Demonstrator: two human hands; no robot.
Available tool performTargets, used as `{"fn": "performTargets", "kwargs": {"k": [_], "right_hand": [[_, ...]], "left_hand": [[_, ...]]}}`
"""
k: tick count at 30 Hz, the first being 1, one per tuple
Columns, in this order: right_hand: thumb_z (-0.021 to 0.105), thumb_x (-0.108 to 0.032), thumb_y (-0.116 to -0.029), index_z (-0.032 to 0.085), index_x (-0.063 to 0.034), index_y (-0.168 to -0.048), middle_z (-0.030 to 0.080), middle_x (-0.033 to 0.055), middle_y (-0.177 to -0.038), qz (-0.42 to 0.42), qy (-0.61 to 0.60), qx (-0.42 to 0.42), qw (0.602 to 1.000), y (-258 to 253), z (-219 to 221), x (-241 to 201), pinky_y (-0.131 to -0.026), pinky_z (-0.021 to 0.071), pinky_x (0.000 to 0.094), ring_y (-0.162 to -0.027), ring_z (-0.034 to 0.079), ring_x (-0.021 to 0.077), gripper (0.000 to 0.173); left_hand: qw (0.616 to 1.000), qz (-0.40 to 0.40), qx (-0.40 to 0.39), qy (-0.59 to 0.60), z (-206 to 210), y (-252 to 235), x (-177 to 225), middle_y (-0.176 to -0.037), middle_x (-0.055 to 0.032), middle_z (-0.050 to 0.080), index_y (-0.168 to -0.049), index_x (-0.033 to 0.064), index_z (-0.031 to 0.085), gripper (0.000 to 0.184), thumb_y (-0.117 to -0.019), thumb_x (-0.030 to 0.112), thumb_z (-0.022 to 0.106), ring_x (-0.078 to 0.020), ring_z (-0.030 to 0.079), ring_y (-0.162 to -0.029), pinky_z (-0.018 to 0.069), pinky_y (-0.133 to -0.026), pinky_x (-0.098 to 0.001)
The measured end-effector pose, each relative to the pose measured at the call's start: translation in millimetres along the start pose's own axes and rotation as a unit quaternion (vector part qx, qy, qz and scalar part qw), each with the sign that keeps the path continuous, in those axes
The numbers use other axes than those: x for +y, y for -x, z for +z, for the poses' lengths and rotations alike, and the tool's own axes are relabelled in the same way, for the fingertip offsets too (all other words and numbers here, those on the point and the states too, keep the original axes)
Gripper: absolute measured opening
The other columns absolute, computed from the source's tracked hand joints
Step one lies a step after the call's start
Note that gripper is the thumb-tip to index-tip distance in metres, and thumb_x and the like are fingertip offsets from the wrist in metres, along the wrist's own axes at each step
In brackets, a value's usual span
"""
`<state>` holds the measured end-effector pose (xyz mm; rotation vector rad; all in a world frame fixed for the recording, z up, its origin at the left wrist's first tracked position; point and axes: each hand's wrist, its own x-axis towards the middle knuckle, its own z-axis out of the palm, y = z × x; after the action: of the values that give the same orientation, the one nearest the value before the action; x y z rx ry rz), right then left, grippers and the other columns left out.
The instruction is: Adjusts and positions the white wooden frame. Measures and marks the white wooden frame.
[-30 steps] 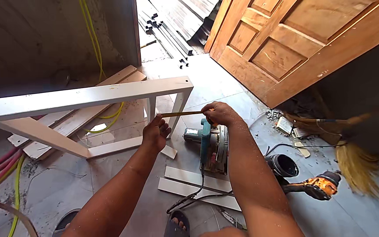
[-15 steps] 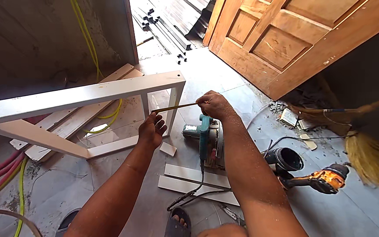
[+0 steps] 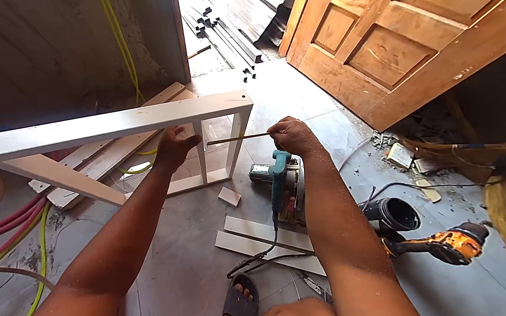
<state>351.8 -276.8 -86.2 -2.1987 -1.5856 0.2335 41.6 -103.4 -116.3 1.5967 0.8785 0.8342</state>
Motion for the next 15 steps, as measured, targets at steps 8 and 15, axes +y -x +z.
{"fn": "performTargets", "kwargs": {"k": [8,15], "right_hand": [[0.061,-0.020,-0.1007,0.080,-0.0137,-0.111,0.070,0.0165,-0.119,0.014,-0.001,-0.005,1.000,-3,-3,-8,-0.102,0.0448,0.0583,-0.118,0.061,0.0366,0.023],[0.061,-0.020,-0.1009,0.080,-0.0136,-0.110,0.070,0.0154,-0.118,0.014,-0.001,-0.005,1.000,-3,-5,-14,-0.101,0.0452,0.0564,-0.117,0.061,0.0350,0.022]], "left_hand": [[0.989,0.036,-0.103,0.104,7,-17,6,-0.112,-0.0085,0.072,-0.124,0.0004,0.064,0.040,-0.0877,0.005,0.079,-0.0136,0.071,-0.093,0.0611,-0.084,-0.0315],[0.988,0.042,-0.098,0.114,3,-9,8,-0.111,-0.0070,0.071,-0.121,0.0020,0.065,0.037,-0.0866,0.001,0.078,-0.0129,0.071,-0.089,0.0628,-0.080,-0.0312]]}}
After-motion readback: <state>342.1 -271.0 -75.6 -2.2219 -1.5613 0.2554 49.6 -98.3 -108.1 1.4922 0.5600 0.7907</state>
